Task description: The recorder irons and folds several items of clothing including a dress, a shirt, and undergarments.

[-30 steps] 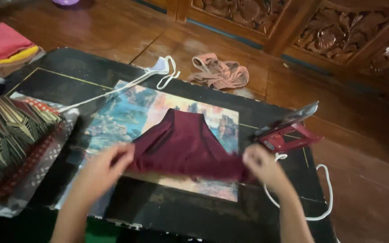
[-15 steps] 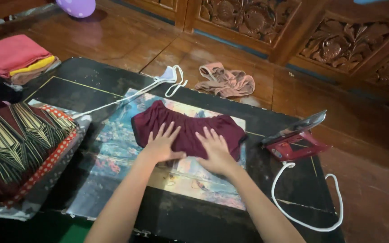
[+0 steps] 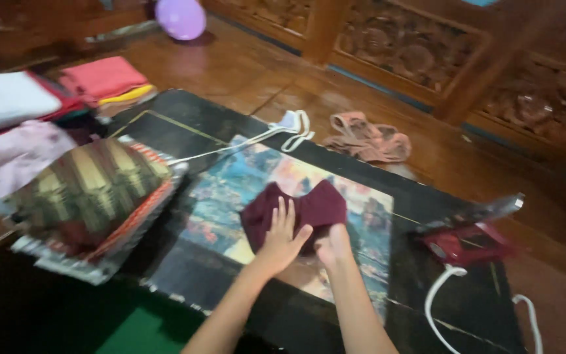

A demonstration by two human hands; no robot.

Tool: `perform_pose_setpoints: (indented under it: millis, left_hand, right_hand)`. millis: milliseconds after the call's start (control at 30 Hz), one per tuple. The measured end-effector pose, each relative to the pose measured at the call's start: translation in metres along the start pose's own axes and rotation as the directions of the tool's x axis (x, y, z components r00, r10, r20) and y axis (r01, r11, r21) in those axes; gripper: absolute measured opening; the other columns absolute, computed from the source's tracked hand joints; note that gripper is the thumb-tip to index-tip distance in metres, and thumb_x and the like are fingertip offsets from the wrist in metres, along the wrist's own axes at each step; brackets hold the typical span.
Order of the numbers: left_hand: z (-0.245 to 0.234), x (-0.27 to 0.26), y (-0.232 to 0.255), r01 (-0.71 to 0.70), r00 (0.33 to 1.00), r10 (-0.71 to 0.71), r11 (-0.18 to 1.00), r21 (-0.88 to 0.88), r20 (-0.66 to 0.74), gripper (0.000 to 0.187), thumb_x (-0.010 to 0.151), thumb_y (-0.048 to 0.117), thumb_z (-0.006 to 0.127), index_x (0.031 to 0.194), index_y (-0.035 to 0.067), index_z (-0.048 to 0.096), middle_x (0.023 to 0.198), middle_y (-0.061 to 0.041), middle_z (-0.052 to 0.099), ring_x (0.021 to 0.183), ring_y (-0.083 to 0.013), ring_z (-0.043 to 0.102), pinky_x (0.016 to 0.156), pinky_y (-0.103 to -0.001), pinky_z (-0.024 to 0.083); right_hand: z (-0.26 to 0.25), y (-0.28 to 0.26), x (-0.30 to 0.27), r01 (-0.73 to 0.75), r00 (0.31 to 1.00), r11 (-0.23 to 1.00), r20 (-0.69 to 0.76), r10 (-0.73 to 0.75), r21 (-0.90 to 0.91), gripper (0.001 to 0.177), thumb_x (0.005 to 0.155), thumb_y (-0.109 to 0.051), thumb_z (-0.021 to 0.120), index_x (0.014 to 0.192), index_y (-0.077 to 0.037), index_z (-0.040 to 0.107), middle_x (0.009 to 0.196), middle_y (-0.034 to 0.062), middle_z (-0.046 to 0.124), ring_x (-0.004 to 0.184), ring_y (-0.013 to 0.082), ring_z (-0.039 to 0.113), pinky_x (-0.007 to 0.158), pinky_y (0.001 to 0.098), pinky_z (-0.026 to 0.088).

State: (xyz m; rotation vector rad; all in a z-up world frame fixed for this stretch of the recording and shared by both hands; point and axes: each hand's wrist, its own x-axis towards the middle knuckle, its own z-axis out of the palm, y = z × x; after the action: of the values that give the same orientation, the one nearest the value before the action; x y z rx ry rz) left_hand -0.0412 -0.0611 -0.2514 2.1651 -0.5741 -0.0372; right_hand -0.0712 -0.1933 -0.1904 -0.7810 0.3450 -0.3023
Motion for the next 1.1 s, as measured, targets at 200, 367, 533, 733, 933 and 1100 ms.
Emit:
perform_pose_setpoints:
  millis: [200,367,533,733,933,1100]
  left_hand:
    - [-0.062,-0.042,0.047,0.099,0.912,-0.407,0.109,-0.989,0.047,0.085,0.093,0.050,0.061,0.160,0.018,0.020,0.161,-0.013,0.034,0.143,-0.0365,0.041,0.114,-0.055,0.039]
    - [-0.103,-0.058,0.017,-0.028,0.937,-0.317,-0.488,-0.872,0.147,0.064,0.094,0.041,0.070,0.146,0.006,0.055,0.139,-0.014,0.066,0.122,-0.0313,0.066,0.106,-0.049,0.052]
    - [-0.226,-0.073,0.033,-0.410,0.833,-0.454,-0.122,-0.904,-0.317,0.042,0.095,0.032,0.066,0.128,0.007,0.064,0.123,-0.012,0.070,0.107,-0.0287,0.071,0.090,-0.048,0.061]
    - [-0.336,-0.070,-0.050,-0.531,0.515,-0.549,0.399,-0.748,-0.658,0.050,0.088,0.021,0.077,0.129,-0.005,0.064,0.116,-0.015,0.073,0.095,-0.0268,0.074,0.084,-0.042,0.061]
    - [-0.340,-0.105,-0.135,0.084,0.273,-0.668,0.733,-0.675,-0.692,0.091,0.080,0.038,0.085,0.149,-0.007,0.046,0.145,-0.022,0.059,0.130,-0.0342,0.060,0.112,-0.043,0.046]
    - [-0.326,-0.130,-0.138,0.589,0.299,-0.127,0.805,0.078,-0.946,0.124,0.095,0.050,0.088,0.166,-0.008,0.004,0.172,-0.037,0.016,0.161,-0.0476,0.026,0.126,-0.053,0.029]
  right_hand:
    - [0.081,0.006,-0.087,-0.220,0.916,0.947,0.383,0.119,0.233,0.048,0.105,-0.041,0.044,0.135,-0.008,0.060,0.137,0.0090,0.065,0.125,0.0279,0.061,0.111,0.0447,0.045]
    - [0.097,0.041,-0.078,-0.386,0.864,0.922,0.363,0.348,0.035,0.048,0.103,-0.039,0.047,0.135,-0.006,0.060,0.136,0.0102,0.067,0.124,0.0273,0.062,0.110,0.0454,0.046]
    - [0.151,0.050,-0.068,-0.271,0.717,0.940,0.608,0.341,-0.208,0.066,0.088,-0.006,0.052,0.151,-0.020,0.046,0.141,0.0062,0.058,0.122,0.0235,0.060,0.109,0.0489,0.046]
    - [0.261,0.152,-0.032,0.674,0.478,0.703,0.859,-0.183,-0.226,0.060,0.103,-0.008,0.057,0.159,-0.013,0.035,0.165,0.0157,0.041,0.152,0.0259,0.042,0.125,0.0404,0.032]
    - [0.202,0.175,-0.024,0.854,0.475,0.351,0.851,-0.225,-0.384,0.050,0.096,-0.012,0.065,0.145,-0.009,0.058,0.156,0.0249,0.047,0.148,0.0372,0.042,0.119,0.0444,0.033]
    - [0.054,0.092,0.135,0.689,0.661,-0.058,0.659,-0.357,-0.722,0.050,0.088,-0.010,0.062,0.137,-0.011,0.060,0.148,0.0227,0.053,0.142,0.0382,0.048,0.117,0.0449,0.039]
